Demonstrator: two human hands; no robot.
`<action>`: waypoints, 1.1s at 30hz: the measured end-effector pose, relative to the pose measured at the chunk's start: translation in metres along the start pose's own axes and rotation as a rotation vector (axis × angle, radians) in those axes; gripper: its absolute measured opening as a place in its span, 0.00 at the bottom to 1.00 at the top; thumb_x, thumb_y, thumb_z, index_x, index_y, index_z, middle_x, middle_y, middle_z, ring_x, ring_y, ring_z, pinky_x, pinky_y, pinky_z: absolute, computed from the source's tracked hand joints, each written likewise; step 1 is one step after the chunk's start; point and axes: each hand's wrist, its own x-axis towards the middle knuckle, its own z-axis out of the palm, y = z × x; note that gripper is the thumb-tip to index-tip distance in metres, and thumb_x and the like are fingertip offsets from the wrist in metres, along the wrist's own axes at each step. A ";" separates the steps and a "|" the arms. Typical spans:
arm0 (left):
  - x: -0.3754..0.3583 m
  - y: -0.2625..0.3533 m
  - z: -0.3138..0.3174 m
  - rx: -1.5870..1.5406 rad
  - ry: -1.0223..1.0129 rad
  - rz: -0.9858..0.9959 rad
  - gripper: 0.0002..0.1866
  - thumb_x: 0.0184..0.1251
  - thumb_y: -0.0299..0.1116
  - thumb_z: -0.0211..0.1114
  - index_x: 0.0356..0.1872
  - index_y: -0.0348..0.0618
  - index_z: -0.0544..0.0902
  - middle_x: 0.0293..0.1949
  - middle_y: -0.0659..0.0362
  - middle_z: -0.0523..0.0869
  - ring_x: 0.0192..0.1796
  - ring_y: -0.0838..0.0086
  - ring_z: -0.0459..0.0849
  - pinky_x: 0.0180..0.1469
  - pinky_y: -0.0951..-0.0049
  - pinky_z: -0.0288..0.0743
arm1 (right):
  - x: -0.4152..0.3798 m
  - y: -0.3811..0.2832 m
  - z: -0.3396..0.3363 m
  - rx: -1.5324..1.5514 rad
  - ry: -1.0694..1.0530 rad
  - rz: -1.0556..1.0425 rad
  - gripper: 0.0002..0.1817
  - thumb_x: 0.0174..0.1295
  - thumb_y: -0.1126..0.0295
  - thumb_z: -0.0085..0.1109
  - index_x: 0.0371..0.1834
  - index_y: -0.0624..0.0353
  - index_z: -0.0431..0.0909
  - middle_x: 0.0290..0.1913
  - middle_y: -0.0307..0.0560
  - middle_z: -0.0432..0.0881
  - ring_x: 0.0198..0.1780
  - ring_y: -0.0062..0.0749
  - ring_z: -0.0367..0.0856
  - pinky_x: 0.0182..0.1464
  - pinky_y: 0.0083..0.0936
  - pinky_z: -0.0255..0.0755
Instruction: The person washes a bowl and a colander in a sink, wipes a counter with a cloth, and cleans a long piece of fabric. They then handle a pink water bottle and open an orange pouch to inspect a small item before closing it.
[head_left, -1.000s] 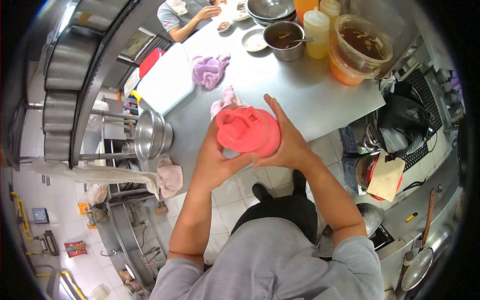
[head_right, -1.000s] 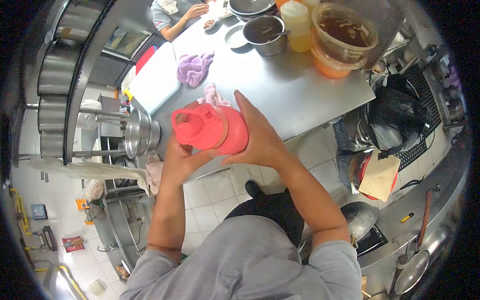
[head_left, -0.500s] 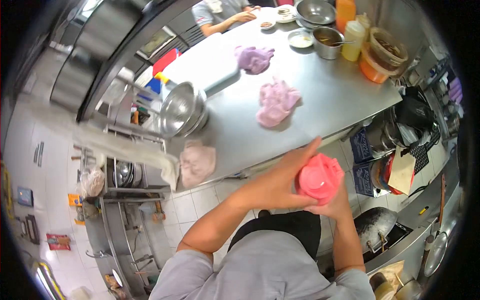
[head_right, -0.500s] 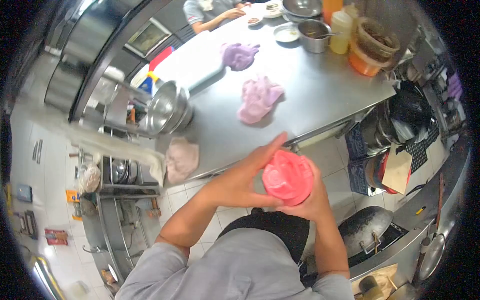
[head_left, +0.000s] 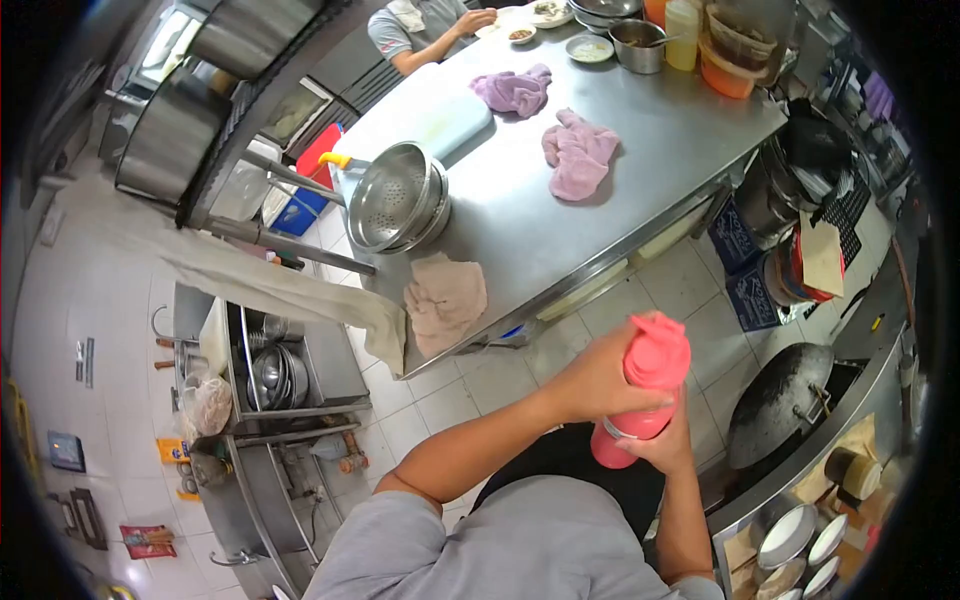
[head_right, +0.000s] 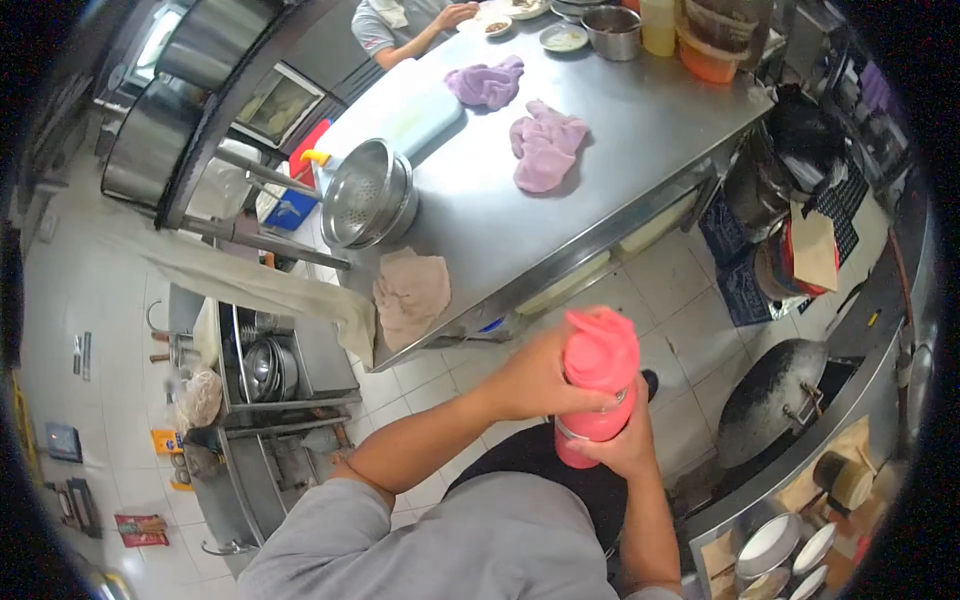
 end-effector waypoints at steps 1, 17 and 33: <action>0.001 -0.005 -0.002 -0.084 0.061 0.008 0.46 0.40 0.41 0.79 0.62 0.38 0.66 0.60 0.48 0.73 0.62 0.62 0.73 0.64 0.63 0.66 | -0.007 0.008 0.001 0.020 0.074 0.028 0.65 0.23 0.58 0.84 0.69 0.62 0.52 0.62 0.52 0.66 0.63 0.38 0.68 0.64 0.36 0.62; -0.082 -0.222 0.019 0.033 0.072 -0.147 0.48 0.39 0.39 0.82 0.64 0.41 0.64 0.65 0.52 0.68 0.66 0.64 0.67 0.67 0.64 0.62 | -0.016 0.041 -0.027 0.030 0.187 0.013 0.69 0.25 0.59 0.85 0.72 0.61 0.45 0.61 0.51 0.68 0.62 0.38 0.70 0.66 0.36 0.63; -0.122 -0.270 0.014 -1.318 0.274 -0.450 0.27 0.65 0.47 0.62 0.60 0.45 0.71 0.57 0.54 0.78 0.61 0.65 0.75 0.67 0.59 0.65 | -0.071 0.017 -0.023 -0.081 0.347 -0.089 0.69 0.26 0.57 0.84 0.73 0.60 0.46 0.63 0.51 0.66 0.63 0.38 0.69 0.66 0.36 0.62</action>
